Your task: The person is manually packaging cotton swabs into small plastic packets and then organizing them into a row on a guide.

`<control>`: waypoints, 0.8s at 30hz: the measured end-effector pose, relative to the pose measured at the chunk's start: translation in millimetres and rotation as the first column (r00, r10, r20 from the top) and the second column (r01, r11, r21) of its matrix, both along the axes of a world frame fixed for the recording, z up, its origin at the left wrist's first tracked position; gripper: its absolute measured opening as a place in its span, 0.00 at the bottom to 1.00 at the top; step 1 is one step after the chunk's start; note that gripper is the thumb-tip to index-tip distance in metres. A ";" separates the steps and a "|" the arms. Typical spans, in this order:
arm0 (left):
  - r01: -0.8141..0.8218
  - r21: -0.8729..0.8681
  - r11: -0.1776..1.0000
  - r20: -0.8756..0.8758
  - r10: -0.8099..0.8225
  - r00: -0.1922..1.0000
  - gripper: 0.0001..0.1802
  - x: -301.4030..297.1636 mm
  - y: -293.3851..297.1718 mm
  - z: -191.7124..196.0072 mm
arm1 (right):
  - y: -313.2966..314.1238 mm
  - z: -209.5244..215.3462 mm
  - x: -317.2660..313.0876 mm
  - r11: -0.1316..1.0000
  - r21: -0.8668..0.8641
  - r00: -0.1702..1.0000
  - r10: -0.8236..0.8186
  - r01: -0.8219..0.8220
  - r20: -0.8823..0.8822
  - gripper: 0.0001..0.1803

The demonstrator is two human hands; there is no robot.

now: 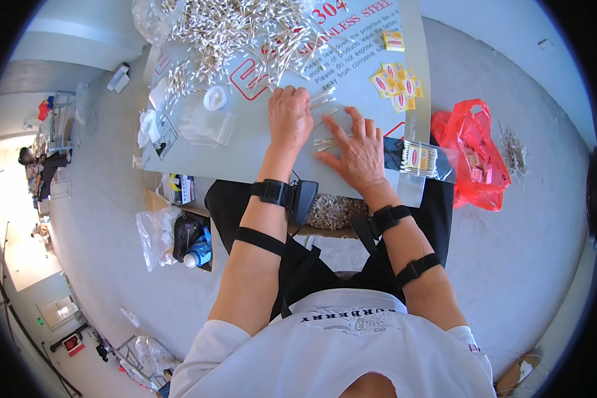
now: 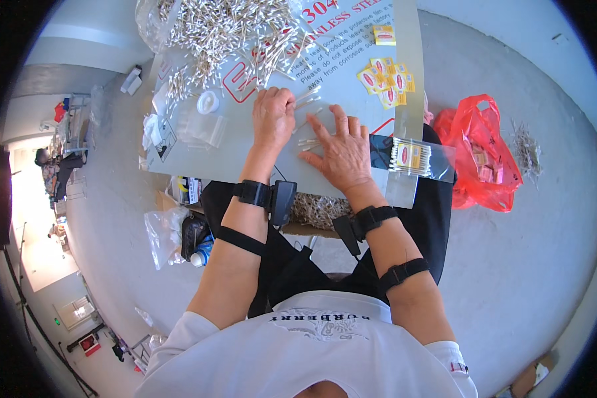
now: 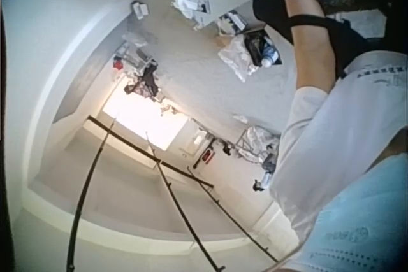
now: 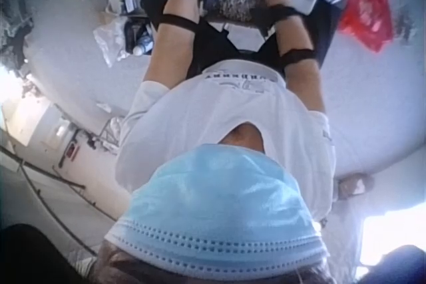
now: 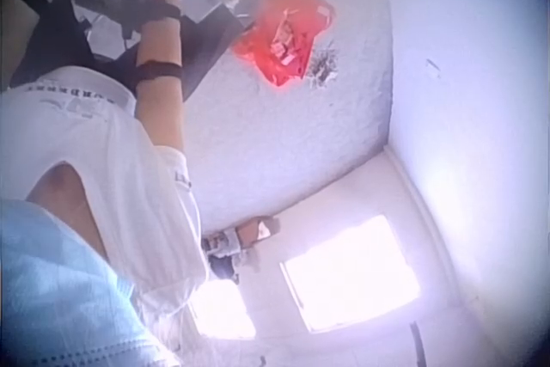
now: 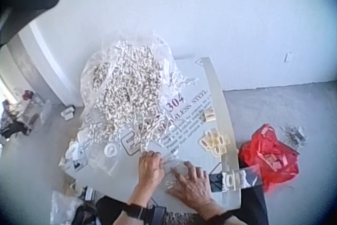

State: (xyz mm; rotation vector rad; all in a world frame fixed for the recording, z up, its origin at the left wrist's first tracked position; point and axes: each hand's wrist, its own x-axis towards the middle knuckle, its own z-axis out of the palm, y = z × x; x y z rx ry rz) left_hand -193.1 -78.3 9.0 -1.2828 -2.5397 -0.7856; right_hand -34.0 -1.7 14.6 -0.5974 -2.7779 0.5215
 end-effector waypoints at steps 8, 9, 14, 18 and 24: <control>0.049 -0.003 0.999 0.045 -0.048 0.998 0.04 8.9 1.5 -1.7 | 2.7 -5.0 1.9 0.999 -0.041 0.998 -0.006 0.004 -0.055 0.37; 0.050 -0.002 0.999 0.045 -0.050 0.998 0.04 9.8 1.9 -1.9 | 3.1 -4.8 2.0 0.999 -0.054 0.999 -0.006 0.004 -0.048 0.37; 0.034 0.044 0.998 0.102 -0.038 0.994 0.04 8.7 1.8 0.3 | 2.1 -3.7 1.8 0.999 -0.045 0.998 0.004 -0.006 -0.059 0.38; -0.029 0.002 1.000 0.034 0.029 0.999 0.04 11.4 5.9 3.9 | 0.9 -5.8 2.2 0.998 -0.061 0.994 -0.024 0.017 -0.109 0.42; 0.097 0.029 0.995 0.186 -0.101 0.977 0.04 11.4 4.1 4.2 | 4.1 -6.7 5.1 0.994 -0.102 0.991 -0.054 0.041 -0.121 0.45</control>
